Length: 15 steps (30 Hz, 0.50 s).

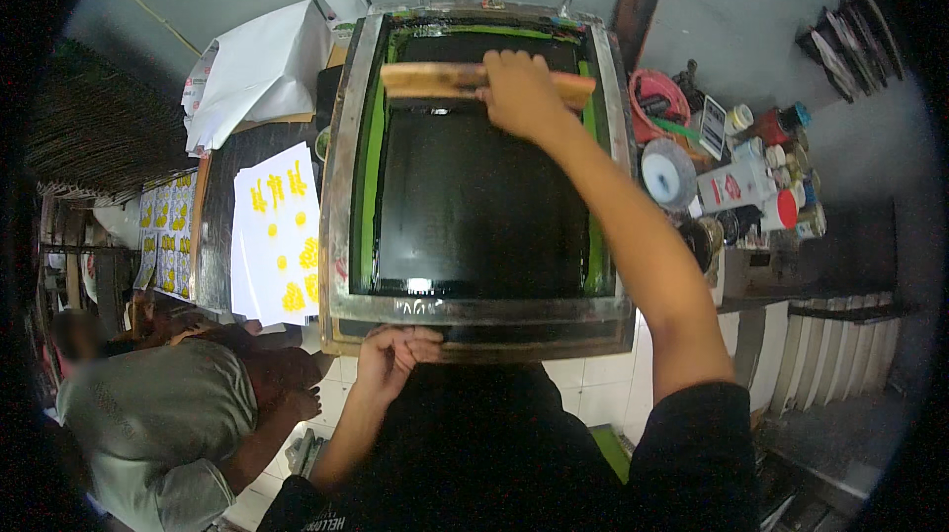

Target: The person performs screen printing by placing sheets of paper on a base, lowering a mesh frame, and using a squeegee to apply black ink over yellow designs before handing the finished prints to an assistant.

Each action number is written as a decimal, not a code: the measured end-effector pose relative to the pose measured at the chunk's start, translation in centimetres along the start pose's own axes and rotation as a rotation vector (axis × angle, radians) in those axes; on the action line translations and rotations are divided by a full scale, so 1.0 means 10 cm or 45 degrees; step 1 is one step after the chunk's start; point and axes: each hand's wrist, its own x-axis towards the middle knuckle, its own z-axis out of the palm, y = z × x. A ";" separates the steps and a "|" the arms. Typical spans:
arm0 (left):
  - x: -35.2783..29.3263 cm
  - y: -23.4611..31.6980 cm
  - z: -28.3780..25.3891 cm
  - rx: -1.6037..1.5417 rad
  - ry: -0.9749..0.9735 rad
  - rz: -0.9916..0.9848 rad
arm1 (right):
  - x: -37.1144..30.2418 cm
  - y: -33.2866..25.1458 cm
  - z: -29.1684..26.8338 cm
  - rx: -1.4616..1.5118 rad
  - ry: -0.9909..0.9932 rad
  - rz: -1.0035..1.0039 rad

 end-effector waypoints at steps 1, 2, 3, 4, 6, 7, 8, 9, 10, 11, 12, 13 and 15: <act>0.00 0.01 0.00 0.002 -0.027 -0.021 | -0.24 -0.16 -0.06 0.013 0.023 -0.018; 0.01 0.02 -0.01 0.000 -0.068 -0.022 | -0.49 -0.32 -0.12 0.029 0.043 -0.040; 0.02 0.02 -0.02 -0.008 -0.116 -0.004 | -0.74 -0.48 -0.17 0.057 0.039 -0.040; 0.02 0.02 -0.04 0.007 -0.116 -0.027 | -1.00 -0.62 -0.21 0.109 0.043 -0.066; 0.04 0.02 -0.06 0.002 -0.136 -0.011 | -1.46 -0.88 -0.29 0.185 0.011 -0.062; 0.04 0.03 -0.06 -0.004 -0.117 -0.036 | -1.64 -1.00 -0.32 0.189 0.024 -0.076; 0.04 0.03 -0.06 -0.025 -0.111 -0.041 | -1.78 -1.10 -0.35 0.188 0.051 -0.065; 0.03 0.05 -0.04 -0.048 -0.111 -0.037 | -1.89 -1.18 -0.41 0.201 0.075 -0.057; 0.00 0.08 -0.01 -0.107 -0.151 -0.047 | -1.97 -1.26 -0.49 0.217 0.093 -0.051; -0.04 0.12 0.05 -0.167 -0.197 -0.046 | -2.03 -1.31 -0.59 0.253 0.138 -0.015; -0.08 0.20 0.12 -0.180 -0.143 -0.067 | -2.03 -1.35 -0.72 0.231 0.221 -0.025; -0.12 0.29 0.22 -0.192 -0.326 0.004 | -2.00 -1.37 -0.88 0.209 0.290 -0.018; -0.25 0.54 0.44 -0.146 -0.539 0.122 | -1.88 -1.37 -1.26 0.171 0.480 -0.041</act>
